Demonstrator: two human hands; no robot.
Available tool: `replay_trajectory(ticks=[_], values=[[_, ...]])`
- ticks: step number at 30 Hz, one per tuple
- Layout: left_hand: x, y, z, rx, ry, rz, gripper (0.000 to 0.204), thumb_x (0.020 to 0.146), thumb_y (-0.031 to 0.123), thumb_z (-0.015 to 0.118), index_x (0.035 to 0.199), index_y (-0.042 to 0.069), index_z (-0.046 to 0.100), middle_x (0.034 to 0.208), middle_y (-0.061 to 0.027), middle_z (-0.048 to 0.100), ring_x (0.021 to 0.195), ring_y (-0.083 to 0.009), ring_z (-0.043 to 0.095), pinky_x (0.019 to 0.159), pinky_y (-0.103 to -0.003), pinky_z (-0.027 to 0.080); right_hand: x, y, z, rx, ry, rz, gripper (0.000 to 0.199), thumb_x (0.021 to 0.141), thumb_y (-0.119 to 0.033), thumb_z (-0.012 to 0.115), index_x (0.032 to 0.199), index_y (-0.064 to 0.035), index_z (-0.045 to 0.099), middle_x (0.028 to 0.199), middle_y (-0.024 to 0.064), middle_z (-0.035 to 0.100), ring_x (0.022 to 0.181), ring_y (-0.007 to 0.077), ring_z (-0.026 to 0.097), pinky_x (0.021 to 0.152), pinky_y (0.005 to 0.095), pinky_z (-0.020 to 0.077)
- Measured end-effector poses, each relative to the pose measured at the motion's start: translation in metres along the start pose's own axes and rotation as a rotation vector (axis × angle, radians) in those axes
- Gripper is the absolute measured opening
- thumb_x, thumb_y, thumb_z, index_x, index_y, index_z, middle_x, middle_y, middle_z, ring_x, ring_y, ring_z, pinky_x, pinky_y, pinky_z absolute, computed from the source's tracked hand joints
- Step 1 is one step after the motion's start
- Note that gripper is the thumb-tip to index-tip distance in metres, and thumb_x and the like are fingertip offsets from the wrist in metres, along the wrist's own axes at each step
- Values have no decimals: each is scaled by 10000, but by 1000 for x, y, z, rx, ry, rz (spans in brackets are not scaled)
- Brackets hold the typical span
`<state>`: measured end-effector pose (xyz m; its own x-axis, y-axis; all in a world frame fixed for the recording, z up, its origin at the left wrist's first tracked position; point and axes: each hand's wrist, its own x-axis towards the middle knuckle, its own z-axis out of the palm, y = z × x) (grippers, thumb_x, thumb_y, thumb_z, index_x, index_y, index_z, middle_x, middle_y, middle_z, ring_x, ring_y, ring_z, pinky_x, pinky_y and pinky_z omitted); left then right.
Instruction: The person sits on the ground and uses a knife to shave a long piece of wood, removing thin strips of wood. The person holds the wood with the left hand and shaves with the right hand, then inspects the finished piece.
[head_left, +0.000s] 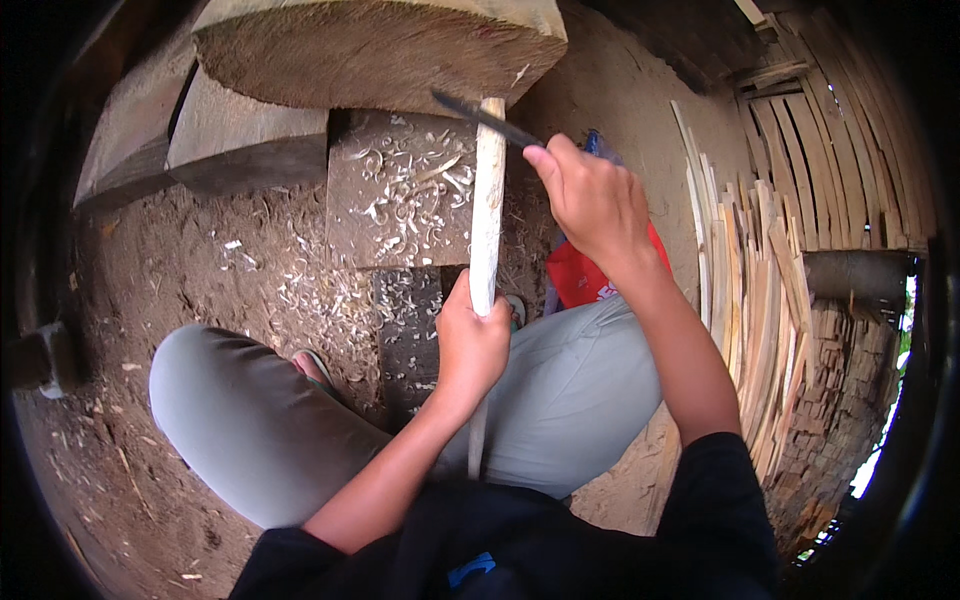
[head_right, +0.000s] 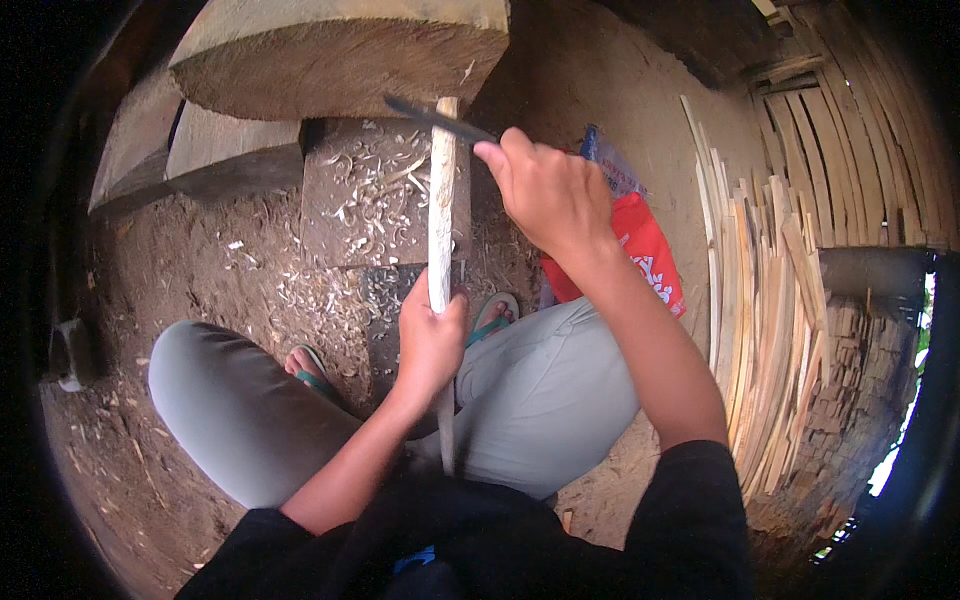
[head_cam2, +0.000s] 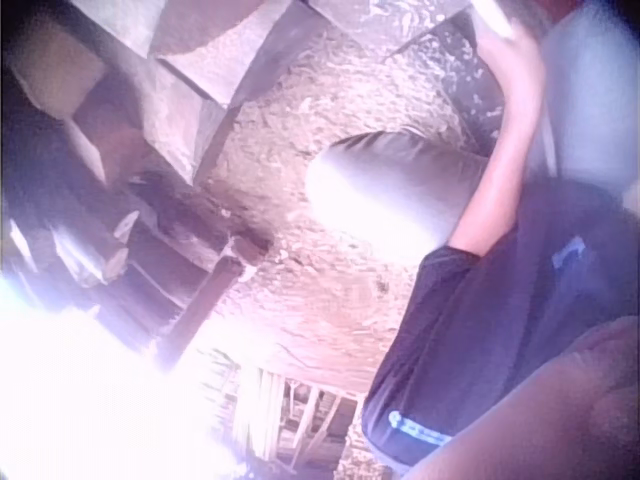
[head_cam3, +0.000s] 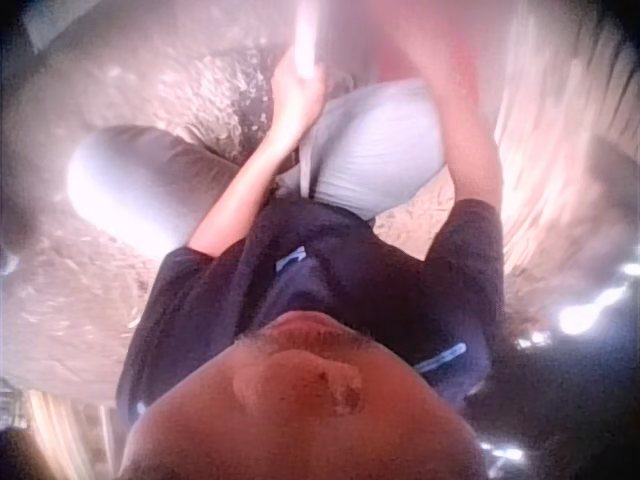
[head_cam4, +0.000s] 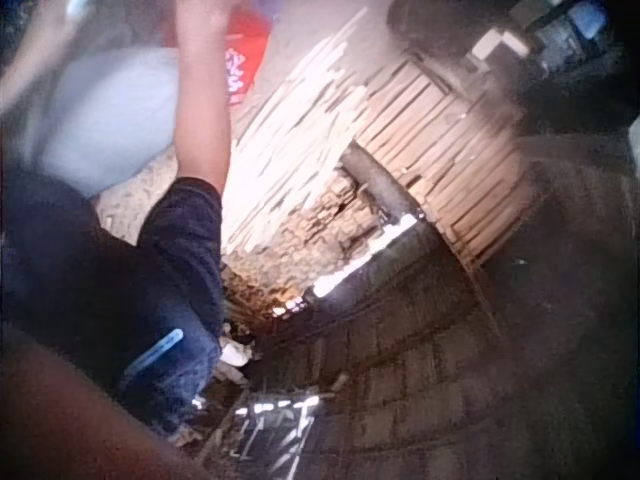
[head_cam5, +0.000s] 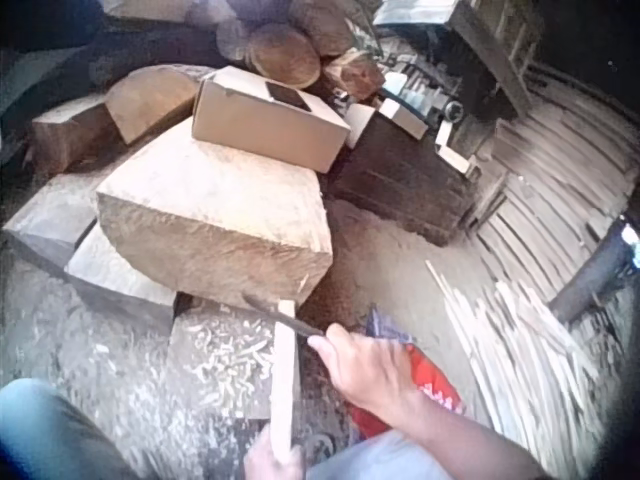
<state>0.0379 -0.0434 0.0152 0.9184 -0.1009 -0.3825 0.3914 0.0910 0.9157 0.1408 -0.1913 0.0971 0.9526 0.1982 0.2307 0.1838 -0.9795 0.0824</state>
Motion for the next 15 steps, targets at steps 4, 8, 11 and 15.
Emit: replay_trajectory(ticks=[4, 8, 11, 15], values=[[4, 2, -2, -10, -22, 7, 85, 868, 51, 560, 927, -9, 567, 698, -98, 611, 636, -170, 607, 604, -328, 483, -18, 29, 6, 166, -90, -35, 369, 1015, -421, 539, 847, -94, 565, 686, 157, 650, 669, 418, 651, 538, 514, 480], [6, 5, -4, -149, -125, -171, 79, 881, 62, 569, 928, -1, 565, 677, -57, 580, 622, -127, 583, 571, -302, 454, -25, 35, 3, 366, -184, 13, 376, 1016, -415, 553, 885, -64, 584, 668, 162, 575, 646, 391, 599, 563, 447, 439], [6, 18, -7, -162, -146, -224, 80, 901, 70, 588, 942, 5, 566, 675, -36, 555, 611, -102, 544, 554, -297, 433, -32, 30, -1, 551, -308, 131, 390, 1019, -405, 564, 897, -35, 585, 645, 145, 502, 587, 296, 541, 564, 397, 410], [10, 8, -3, -138, -124, -58, 95, 923, 77, 611, 961, 2, 567, 687, -30, 547, 612, -98, 514, 558, -303, 425, -53, 25, -6, 647, -249, 149, 415, 1023, -392, 568, 843, -19, 545, 621, 113, 434, 556, 178, 466, 544, 370, 381]])
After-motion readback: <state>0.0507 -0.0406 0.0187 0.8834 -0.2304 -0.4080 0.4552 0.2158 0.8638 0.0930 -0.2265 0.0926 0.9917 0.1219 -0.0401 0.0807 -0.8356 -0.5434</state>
